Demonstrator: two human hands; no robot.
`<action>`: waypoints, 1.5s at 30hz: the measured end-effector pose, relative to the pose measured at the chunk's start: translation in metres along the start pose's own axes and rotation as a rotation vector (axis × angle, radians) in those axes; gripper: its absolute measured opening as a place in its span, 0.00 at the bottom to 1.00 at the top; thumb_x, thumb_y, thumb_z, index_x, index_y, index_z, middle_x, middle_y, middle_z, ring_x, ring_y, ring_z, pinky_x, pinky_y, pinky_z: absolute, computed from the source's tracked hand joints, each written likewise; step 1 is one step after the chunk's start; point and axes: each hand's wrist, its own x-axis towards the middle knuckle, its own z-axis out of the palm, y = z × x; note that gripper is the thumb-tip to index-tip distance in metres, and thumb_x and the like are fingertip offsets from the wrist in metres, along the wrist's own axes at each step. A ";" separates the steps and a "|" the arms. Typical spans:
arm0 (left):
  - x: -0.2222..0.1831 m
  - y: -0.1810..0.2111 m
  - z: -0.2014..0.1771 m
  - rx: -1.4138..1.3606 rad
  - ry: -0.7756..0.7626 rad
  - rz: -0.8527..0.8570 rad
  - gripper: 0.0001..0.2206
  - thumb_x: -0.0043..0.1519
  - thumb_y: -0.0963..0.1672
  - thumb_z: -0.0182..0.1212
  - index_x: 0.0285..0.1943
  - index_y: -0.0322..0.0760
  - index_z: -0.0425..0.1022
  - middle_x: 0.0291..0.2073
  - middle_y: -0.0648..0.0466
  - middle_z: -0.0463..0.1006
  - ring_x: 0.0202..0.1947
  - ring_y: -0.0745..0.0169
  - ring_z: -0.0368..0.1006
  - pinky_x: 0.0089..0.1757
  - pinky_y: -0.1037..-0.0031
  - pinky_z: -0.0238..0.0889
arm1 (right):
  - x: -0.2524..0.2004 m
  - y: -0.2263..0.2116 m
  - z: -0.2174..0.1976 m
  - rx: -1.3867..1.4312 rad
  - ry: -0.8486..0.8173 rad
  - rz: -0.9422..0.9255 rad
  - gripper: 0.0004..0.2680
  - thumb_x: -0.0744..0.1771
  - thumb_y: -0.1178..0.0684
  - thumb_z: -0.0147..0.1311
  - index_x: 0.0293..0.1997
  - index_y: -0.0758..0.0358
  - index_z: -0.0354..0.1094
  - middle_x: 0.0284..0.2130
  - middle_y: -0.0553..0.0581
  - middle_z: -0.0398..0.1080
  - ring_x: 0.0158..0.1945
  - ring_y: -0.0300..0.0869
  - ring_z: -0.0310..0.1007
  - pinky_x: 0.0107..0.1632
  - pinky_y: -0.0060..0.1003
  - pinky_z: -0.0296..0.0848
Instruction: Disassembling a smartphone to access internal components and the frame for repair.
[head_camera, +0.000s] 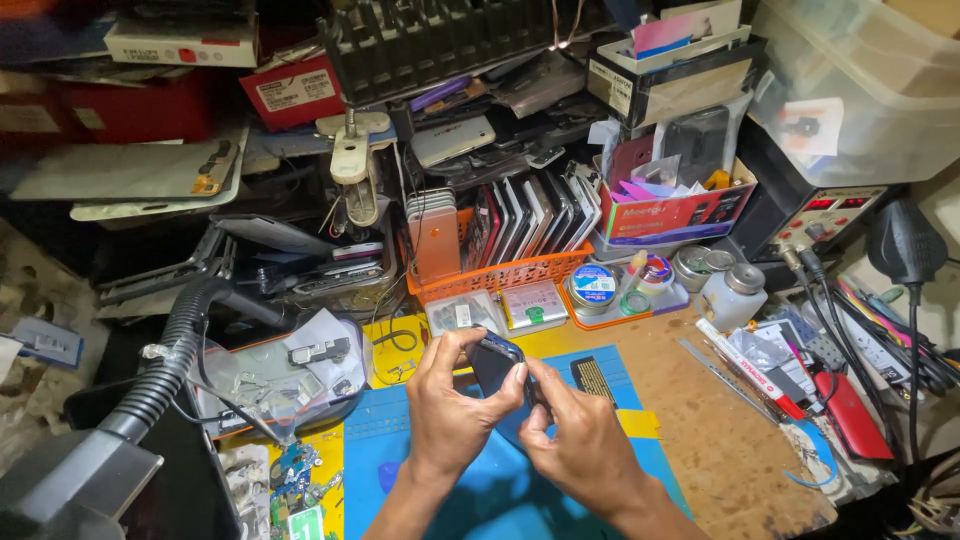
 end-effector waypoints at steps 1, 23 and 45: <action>0.000 0.000 0.000 0.000 0.000 0.000 0.19 0.48 0.49 0.75 0.47 0.42 0.78 0.37 0.55 0.80 0.34 0.67 0.80 0.36 0.77 0.79 | 0.000 0.001 0.001 0.000 0.000 0.000 0.22 0.59 0.63 0.51 0.61 0.62 0.64 0.38 0.54 0.78 0.35 0.51 0.79 0.36 0.44 0.74; -0.003 0.008 -0.010 -0.175 -0.292 -0.413 0.50 0.40 0.57 0.74 0.75 0.53 0.55 0.56 0.47 0.73 0.49 0.56 0.79 0.47 0.68 0.80 | -0.012 0.005 -0.014 0.401 -0.254 0.276 0.16 0.58 0.60 0.53 0.48 0.55 0.77 0.27 0.46 0.77 0.27 0.32 0.73 0.36 0.29 0.76; 0.010 -0.005 -0.035 -0.271 -0.432 -0.318 0.35 0.48 0.49 0.69 0.67 0.48 0.64 0.48 0.51 0.83 0.51 0.63 0.81 0.49 0.69 0.82 | 0.016 -0.024 -0.023 0.531 -0.170 0.376 0.10 0.63 0.53 0.62 0.48 0.59 0.82 0.31 0.44 0.85 0.27 0.25 0.75 0.33 0.25 0.83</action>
